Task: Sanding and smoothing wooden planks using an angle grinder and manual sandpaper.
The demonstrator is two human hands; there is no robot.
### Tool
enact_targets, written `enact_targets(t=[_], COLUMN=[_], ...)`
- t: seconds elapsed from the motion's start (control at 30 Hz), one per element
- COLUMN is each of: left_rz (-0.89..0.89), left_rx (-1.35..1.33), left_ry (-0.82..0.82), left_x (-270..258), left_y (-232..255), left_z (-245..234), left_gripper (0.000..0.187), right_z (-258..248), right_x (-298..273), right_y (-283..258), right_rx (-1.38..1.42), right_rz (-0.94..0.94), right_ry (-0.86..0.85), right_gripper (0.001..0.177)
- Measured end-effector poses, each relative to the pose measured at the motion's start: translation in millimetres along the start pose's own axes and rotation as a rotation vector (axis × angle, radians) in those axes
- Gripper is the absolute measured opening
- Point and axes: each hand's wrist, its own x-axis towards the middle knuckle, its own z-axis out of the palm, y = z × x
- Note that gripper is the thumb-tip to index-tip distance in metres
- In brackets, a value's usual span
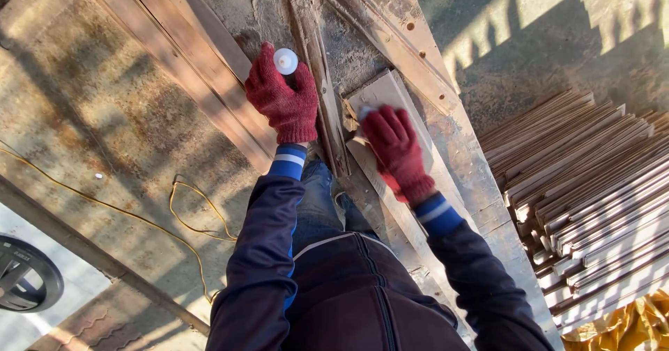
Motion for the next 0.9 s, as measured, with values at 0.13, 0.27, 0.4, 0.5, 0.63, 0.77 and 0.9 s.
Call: enact_targets(t=[0.13,0.27,0.4,0.5,0.63,0.77,0.9], left_rz=[0.002,0.013,-0.009,-0.001,-0.009,0.001,0.001], left_rx=[0.019,-0.025,-0.006,-0.020,-0.007,-0.003,0.002], left_ry=[-0.009,-0.005,-0.038,-0.014,-0.023,-0.004,-0.013], left_x=[1.8,3.6,-1.3,4.4,1.0,0.8,-1.3], left_y=[-1.2,-2.0,-1.2,-0.7,-3.3,-4.2,-5.1], left_z=[-1.3,1.4,-4.7,-1.4,-1.3,2.5,2.3], left_gripper=[0.062,0.062,0.063,0.062,0.064,0.063,0.064], right_z=[0.9,5.3,8.7,1.0,1.1,10.5,-11.9], right_x=[47.1,36.3,12.7,24.9,22.7,18.9,10.6], right_y=[-11.1,-19.2,-8.9,-5.8,-3.9,-8.9,-4.3], right_rx=[0.085,-0.107,-0.039,-0.021,0.073,-0.146,-0.023], right_rz=[-0.144,0.137,-0.157,0.074,0.013,-0.067,-0.072], right_ry=[0.032,0.080,0.043,0.083,-0.031,-0.046,-0.035], right_gripper=[0.045,0.046,0.053,0.050,0.054,0.057,0.052])
